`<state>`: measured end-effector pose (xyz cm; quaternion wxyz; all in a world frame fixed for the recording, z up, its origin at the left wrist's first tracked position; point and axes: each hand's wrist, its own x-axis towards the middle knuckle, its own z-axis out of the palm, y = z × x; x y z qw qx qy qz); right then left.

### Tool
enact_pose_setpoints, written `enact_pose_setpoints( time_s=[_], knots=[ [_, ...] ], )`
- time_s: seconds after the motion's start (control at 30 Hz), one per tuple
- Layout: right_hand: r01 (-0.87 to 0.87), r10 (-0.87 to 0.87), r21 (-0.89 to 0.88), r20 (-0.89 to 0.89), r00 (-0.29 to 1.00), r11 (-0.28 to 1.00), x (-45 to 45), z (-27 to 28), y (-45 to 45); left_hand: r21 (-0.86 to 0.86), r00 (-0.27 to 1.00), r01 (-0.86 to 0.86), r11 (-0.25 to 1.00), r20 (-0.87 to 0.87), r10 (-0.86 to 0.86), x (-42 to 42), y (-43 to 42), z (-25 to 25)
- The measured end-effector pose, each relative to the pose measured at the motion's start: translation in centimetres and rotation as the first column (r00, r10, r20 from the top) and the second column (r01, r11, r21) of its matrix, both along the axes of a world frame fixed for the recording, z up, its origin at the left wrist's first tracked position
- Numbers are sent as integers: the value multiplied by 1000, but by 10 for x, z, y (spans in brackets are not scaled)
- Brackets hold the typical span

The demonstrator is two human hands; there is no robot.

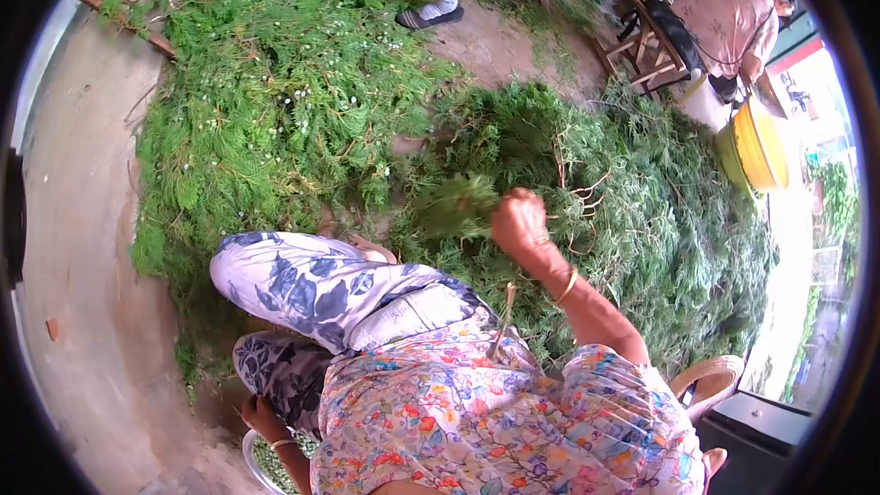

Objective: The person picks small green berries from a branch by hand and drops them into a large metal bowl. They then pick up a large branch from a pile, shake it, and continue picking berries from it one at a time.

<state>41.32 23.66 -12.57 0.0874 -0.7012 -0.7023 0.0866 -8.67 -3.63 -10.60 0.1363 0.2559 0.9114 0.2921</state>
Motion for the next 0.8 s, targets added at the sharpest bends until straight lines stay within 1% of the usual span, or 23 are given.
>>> enact_pose_setpoints(
  time_s=[0.03, 0.07, 0.1, 0.17, 0.2, 0.23, 0.27, 0.3, 0.33, 0.37, 0.4, 0.43, 0.5, 0.53, 0.57, 0.63, 0.7, 0.77, 0.8],
  knots=[
    [22, -19, -30, 68, 998, 999, 19, 2, 4, -25, 999, -11, 1000, 44, 12, 1, 2, 3],
    [112, -95, -104, 154, 984, 988, 31, 17, 9, -51, 996, -24, 998, 87, 28, 1, 4, 5],
    [204, -160, -168, 243, 957, 964, 42, 30, 12, -57, 996, -20, 998, 86, 25, -3, 1, -1],
    [346, -338, 18, 266, 903, 938, 86, -4, 8, -86, 999, -21, 996, -40, 17, -15, -11, -20],
    [449, -423, -186, 165, 891, 874, 92, 9, 10, -90, 999, -20, 996, -39, 17, -12, -9, -19],
    [510, -506, -341, 106, 856, 790, 97, 15, 12, -127, 996, -58, 990, -75, 49, -8, -5, -17],
    [493, -494, -347, 92, 864, 798, 114, -7, 9, -161, 990, -100, 982, -113, 82, -5, -3, -16],
    [474, -480, -351, 77, 874, 807, 115, -13, 8, -159, 989, -108, 981, -114, 91, -5, -6, -21],
    [466, -471, -350, 74, 879, 813, 114, -19, 7, -85, 983, -91, 992, -166, 76, -7, -9, -28],
    [496, -516, -355, 42, 855, 792, 113, -24, 3, -15, 974, -65, 998, -219, 60, -10, -13, -32],
    [527, -562, -360, 11, 827, 770, 106, -23, 1, -14, 973, -69, 998, -221, 64, -9, -12, -31],
    [561, -575, -405, 99, 812, 722, 101, -24, 1, -19, 970, -53, 998, -240, 47, -7, -12, -31],
    [583, -584, -456, 157, 797, 673, 87, -17, 0, -22, 965, -42, 999, -259, 35, -4, -10, -29],
    [571, -550, -411, 182, 815, 711, 86, -21, -3, -27, 971, -61, 998, -232, 53, -3, -10, -27],
    [512, -514, -427, 121, 849, 746, 82, -18, -4, -31, 976, -79, 996, -205, 71, 0, -8, -25],
    [532, -531, -405, 126, 838, 744, 68, -19, 1, -33, 977, -101, 994, -194, 93, 8, 0, -15],
    [523, -525, -391, 114, 844, 757, 61, -15, 9, -30, 977, -125, 992, -180, 117, 10, 0, -15],
    [533, -571, -334, -19, 821, 778, 57, -15, 18, -54, 979, -117, 992, -171, 107, 6, -4, -20],
    [550, -606, -357, -62, 793, 755, 51, -10, 23, -39, 980, -114, 993, -166, 107, 6, -5, -23]
  ],
)
